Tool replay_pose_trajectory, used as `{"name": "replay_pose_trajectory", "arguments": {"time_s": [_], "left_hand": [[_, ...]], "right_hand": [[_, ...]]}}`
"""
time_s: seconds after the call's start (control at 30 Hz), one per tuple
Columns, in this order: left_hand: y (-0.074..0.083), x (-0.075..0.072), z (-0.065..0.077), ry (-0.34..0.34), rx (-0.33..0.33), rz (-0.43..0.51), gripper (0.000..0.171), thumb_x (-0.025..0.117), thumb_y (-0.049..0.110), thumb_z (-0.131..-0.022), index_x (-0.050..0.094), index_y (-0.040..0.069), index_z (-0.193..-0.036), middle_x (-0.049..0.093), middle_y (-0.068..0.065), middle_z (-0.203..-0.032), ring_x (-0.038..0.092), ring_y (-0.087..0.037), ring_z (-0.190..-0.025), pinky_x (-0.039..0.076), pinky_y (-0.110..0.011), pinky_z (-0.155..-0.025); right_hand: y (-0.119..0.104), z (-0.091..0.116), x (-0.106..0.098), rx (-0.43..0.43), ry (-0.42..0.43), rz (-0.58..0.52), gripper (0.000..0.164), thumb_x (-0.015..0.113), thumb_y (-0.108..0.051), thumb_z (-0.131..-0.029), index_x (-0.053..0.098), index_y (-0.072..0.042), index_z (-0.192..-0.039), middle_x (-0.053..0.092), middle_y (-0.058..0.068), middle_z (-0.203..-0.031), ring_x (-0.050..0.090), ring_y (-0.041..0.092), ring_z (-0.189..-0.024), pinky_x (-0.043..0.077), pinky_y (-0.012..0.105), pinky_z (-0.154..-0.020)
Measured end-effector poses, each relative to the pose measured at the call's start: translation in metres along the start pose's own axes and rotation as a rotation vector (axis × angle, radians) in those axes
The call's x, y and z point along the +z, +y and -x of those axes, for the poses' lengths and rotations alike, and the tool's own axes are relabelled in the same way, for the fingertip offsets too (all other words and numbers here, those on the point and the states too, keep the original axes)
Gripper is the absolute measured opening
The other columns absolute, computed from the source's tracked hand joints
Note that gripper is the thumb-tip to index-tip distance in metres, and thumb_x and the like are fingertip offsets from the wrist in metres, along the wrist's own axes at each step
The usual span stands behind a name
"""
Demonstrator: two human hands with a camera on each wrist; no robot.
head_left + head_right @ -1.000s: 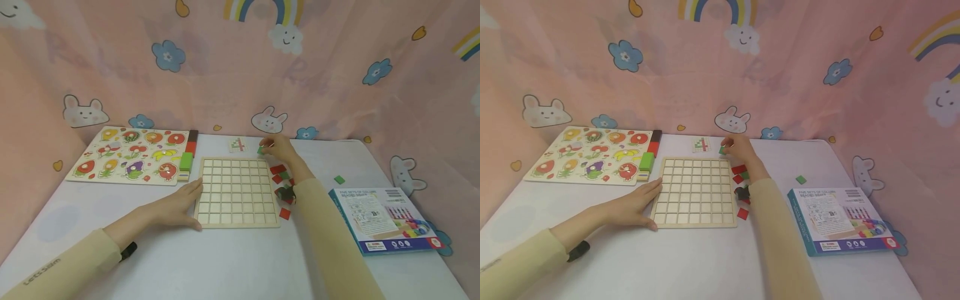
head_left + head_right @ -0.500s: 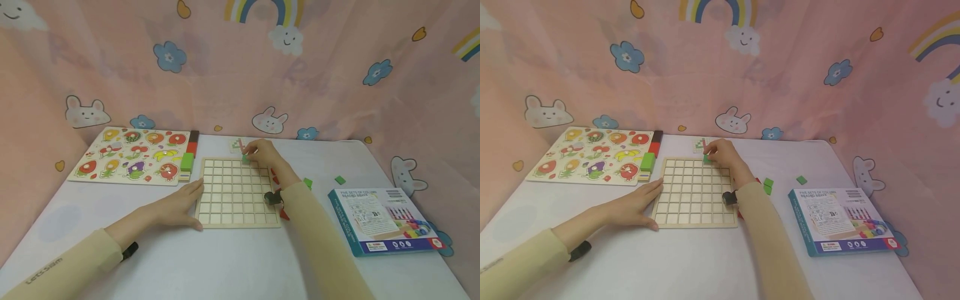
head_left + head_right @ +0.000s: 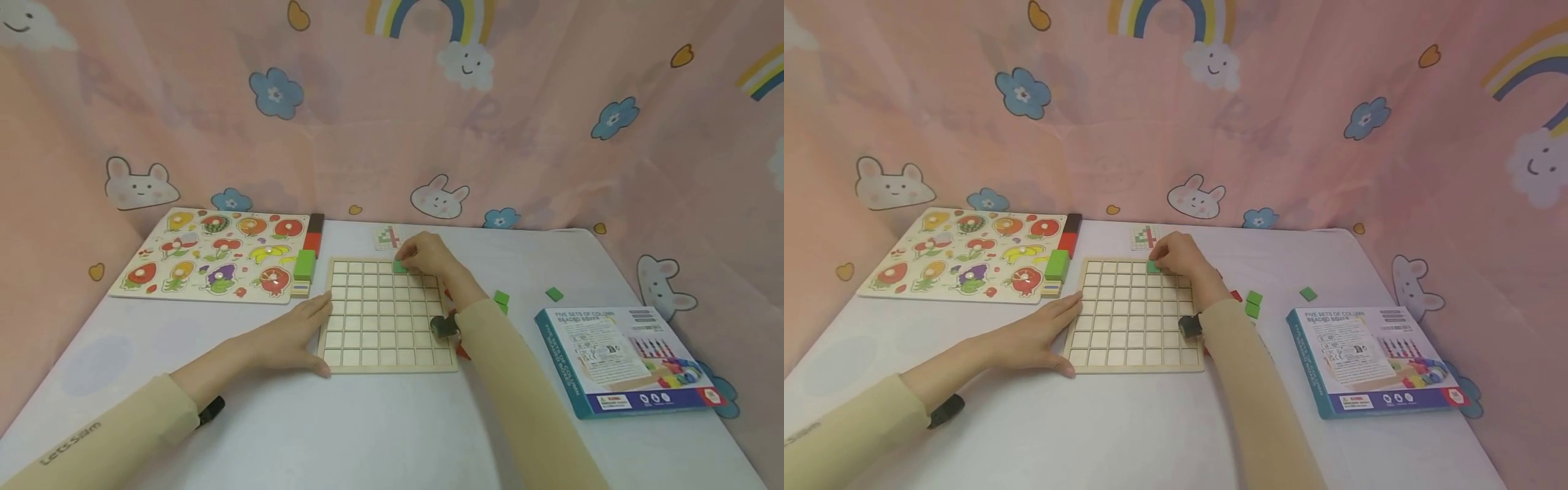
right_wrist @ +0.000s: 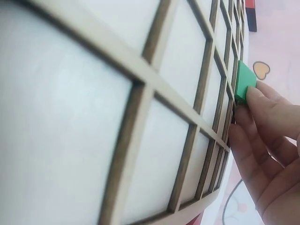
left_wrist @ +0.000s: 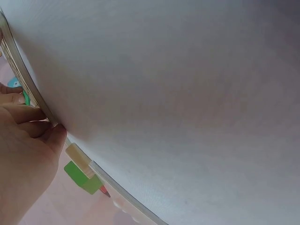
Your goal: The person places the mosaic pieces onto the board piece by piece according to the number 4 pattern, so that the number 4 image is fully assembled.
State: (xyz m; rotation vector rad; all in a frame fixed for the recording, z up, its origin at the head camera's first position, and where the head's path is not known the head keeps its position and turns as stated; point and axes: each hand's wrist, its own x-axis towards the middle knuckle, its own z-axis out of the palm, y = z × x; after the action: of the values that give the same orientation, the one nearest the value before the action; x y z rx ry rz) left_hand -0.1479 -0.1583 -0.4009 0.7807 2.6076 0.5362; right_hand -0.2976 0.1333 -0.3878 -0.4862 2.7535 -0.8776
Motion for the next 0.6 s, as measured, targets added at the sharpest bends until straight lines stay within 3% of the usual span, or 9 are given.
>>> {"name": "replay_pose_trajectory", "arguments": {"time_s": [0.27, 0.47, 0.6], "left_hand": [[-0.0013, 0.0005, -0.0005, 0.005, 0.003, -0.004, 0.123, 0.076, 0.065, -0.071, 0.020, -0.003, -0.156, 0.006, -0.019, -0.168, 0.011, -0.040, -0.155, 0.024, -0.056, -0.124], [-0.0009, 0.0007, 0.0000, 0.008, 0.006, -0.001, 0.122, 0.076, 0.065, -0.071, 0.020, -0.003, -0.156, 0.005, -0.019, -0.168, 0.011, -0.041, -0.155, 0.023, -0.056, -0.124], [-0.0017, 0.0011, 0.0000, 0.008, 0.011, -0.004, 0.122, 0.076, 0.065, -0.072, 0.020, -0.004, -0.155, 0.005, -0.019, -0.168, 0.011, -0.041, -0.155, 0.023, -0.056, -0.124]], "right_hand": [[-0.0022, 0.0022, -0.0003, 0.027, -0.009, -0.013, 0.014, 0.070, -0.010, -0.090, 0.077, -0.010, -0.102, 0.075, 0.011, -0.112, 0.067, 0.027, -0.105, 0.058, 0.037, -0.091], [-0.0019, 0.0020, -0.0004, 0.018, -0.023, 0.007, 0.014, 0.069, -0.009, -0.091, 0.077, -0.011, -0.102, 0.075, 0.010, -0.109, 0.067, 0.023, -0.097, 0.058, 0.033, -0.086], [0.0018, 0.0036, -0.0096, -0.009, -0.026, 0.031, 0.015, 0.069, -0.012, -0.091, 0.076, -0.011, -0.104, 0.073, 0.009, -0.108, 0.064, 0.024, -0.099, 0.056, 0.037, -0.088]]}}
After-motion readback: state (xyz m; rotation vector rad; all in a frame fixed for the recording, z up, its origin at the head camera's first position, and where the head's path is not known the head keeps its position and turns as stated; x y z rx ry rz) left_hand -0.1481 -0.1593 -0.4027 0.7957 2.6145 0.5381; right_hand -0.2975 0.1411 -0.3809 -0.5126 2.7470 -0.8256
